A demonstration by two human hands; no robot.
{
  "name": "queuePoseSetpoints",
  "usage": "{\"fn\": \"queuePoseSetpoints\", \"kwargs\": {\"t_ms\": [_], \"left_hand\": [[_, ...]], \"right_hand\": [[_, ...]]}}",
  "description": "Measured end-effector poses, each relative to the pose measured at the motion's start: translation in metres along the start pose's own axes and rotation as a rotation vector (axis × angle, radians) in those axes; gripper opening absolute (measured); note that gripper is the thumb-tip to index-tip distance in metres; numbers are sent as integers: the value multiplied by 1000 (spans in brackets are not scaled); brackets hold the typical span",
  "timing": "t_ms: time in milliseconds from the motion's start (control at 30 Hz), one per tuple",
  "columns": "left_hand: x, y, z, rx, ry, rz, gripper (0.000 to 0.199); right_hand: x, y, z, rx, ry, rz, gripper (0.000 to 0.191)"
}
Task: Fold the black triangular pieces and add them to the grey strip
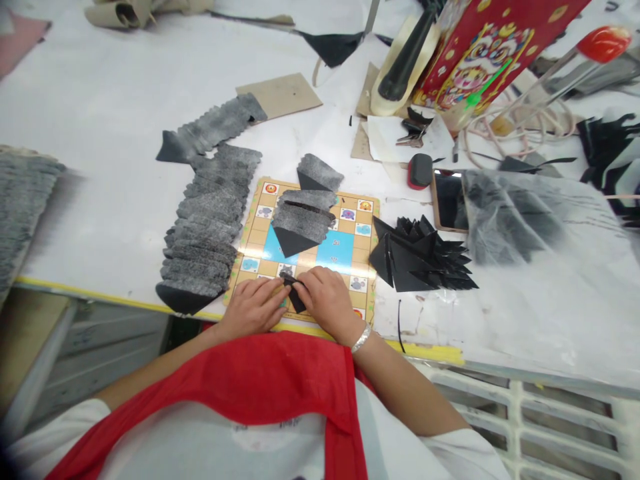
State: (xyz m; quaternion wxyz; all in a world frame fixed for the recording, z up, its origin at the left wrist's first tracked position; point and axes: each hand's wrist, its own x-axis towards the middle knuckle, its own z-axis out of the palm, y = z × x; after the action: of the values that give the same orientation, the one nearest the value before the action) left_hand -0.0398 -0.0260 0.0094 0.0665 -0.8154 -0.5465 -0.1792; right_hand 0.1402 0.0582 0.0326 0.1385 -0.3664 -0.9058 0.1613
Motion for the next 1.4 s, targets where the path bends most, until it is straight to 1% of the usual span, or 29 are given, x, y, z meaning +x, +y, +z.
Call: {"fn": "queuePoseSetpoints", "kwargs": {"t_ms": [133, 333, 467, 533, 667, 800, 1100, 1233, 1300, 1333, 1400], "left_hand": [[1, -1, -1, 0, -8, -5, 32], [1, -2, -2, -57, -30, -40, 33], [3, -2, -3, -64, -28, -46, 42], [5, -2, -4, -40, -24, -32, 48], [10, -1, -6, 35, -64, -47, 57], [11, -2, -7, 77, -85, -67, 60], [9, -2, -6, 54, -110, -94, 60], [10, -5, -8, 17, -140, -163, 66], [10, -6, -8, 8, -100, -216, 70], [10, -5, -7, -2, -57, -215, 70], [10, -2, -5, -43, 36, -133, 65]], "right_hand": [[-1, 3, 2, -26, 28, -38, 20], [-8, 10, 6, -75, 57, -192, 22], [-10, 9, 6, -150, 37, -298, 27], [-10, 7, 4, -186, 14, -325, 28], [-9, 3, 0, -251, -38, -336, 29], [-8, 0, -1, -285, -55, -353, 29], [-7, 0, 0, -320, -100, -359, 28], [-6, -2, 0, -334, -111, -344, 26], [-6, -4, 0, -332, -116, -333, 25], [-5, -4, 0, -326, -117, -327, 24], [-4, -5, 1, -304, -113, -318, 23]]}}
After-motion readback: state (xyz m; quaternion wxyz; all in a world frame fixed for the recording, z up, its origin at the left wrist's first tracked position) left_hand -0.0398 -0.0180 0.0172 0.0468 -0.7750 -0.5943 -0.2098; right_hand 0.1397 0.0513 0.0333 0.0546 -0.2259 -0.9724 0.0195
